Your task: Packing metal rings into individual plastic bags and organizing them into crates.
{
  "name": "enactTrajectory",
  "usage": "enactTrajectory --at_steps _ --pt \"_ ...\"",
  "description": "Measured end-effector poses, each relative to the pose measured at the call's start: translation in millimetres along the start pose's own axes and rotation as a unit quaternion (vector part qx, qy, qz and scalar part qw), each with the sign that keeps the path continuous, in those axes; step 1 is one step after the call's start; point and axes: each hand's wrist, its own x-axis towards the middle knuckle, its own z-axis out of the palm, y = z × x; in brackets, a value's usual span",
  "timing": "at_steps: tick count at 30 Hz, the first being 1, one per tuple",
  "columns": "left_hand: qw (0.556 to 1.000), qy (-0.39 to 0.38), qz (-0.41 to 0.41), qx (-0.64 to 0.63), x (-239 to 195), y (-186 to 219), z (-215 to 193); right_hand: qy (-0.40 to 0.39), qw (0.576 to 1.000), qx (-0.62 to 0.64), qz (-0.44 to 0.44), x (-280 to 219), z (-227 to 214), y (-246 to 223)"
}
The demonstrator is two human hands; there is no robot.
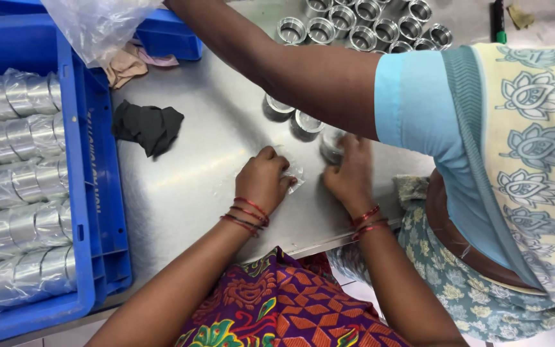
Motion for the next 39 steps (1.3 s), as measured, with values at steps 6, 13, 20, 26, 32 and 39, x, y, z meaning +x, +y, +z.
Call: enactTrajectory --at_steps 6,13,20,26,32,39 --pt "0.986 -0.120 0.101 -0.049 13.3 -42.7 0.9 0.169 0.970 -0.170 -0.031 9.8 74.4 139.6" --pt "0.970 -0.189 0.148 -0.035 -12.0 -29.2 -40.4 0.111 0.987 0.009 0.115 58.5 40.1 131.7" --pt "0.993 -0.091 -0.018 0.070 -15.5 -21.5 -39.5 0.179 0.966 -0.025 0.185 70.5 48.9 145.5" --pt "0.992 -0.049 0.117 0.024 -24.0 -38.4 -24.9 -0.006 0.979 -0.066 0.193 18.9 -4.2 78.8" --pt "0.995 -0.058 0.074 0.021 -19.0 -25.8 -28.4 -0.097 0.989 0.047 0.105 -24.6 -41.0 -1.6" --pt "0.985 -0.075 0.014 -0.154 -19.5 -52.1 -23.6 -0.351 0.820 0.440 0.102 -11.4 -40.4 -0.3"
